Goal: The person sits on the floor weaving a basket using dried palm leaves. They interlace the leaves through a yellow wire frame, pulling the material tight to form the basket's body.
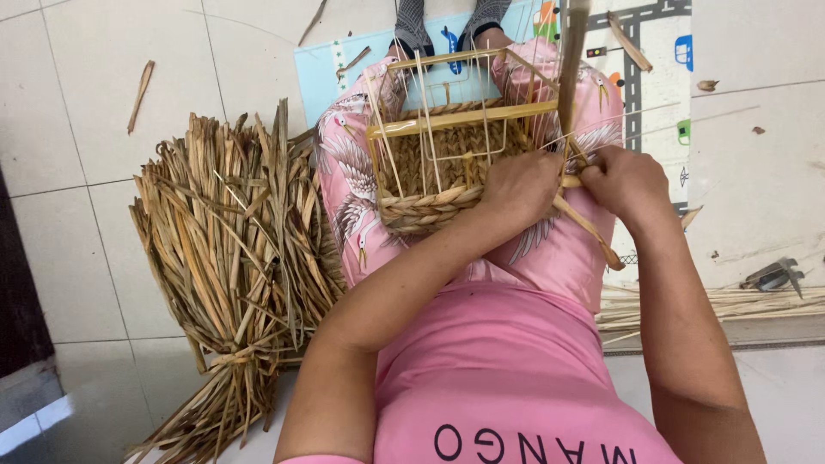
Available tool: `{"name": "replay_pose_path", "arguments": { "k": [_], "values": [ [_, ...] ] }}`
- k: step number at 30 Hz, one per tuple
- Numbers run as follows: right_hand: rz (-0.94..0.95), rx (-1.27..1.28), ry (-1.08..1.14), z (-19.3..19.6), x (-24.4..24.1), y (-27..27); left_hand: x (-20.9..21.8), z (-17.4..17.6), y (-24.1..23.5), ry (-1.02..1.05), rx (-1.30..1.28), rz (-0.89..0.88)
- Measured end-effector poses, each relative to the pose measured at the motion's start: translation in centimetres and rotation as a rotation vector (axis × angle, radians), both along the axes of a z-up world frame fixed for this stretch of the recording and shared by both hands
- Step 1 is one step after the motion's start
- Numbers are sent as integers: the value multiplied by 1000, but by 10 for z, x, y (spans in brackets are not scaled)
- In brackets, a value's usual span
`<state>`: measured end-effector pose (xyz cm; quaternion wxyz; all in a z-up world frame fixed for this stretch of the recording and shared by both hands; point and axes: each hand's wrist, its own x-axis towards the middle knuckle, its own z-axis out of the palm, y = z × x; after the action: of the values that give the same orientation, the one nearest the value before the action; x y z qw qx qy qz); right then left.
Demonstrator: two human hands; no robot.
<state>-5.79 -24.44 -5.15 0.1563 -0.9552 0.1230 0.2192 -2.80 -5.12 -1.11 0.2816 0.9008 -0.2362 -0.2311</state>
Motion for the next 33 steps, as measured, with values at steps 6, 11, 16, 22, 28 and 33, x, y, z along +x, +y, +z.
{"name": "replay_pose_path", "arguments": {
  "k": [6, 11, 16, 22, 28, 33],
  "values": [
    [77, 209, -325, 28, 2, 5, 1, 4, 0, -1, 23, -7],
    [66, -25, -182, 5, 3, -14, -6, 1, 0, -98, -22, 20],
    [-72, 86, -493, 14, -10, -30, -10, -12, -6, -108, -15, 24],
    [215, 51, -492, 14, 18, -11, -10, -10, -1, -118, -14, 16],
    [59, -294, -137, -75, 22, -88, -10, -1, 3, -103, -5, 25],
    [-72, -238, -323, -103, -18, -140, -10, -5, 2, -107, -66, 23]
  ]
}}
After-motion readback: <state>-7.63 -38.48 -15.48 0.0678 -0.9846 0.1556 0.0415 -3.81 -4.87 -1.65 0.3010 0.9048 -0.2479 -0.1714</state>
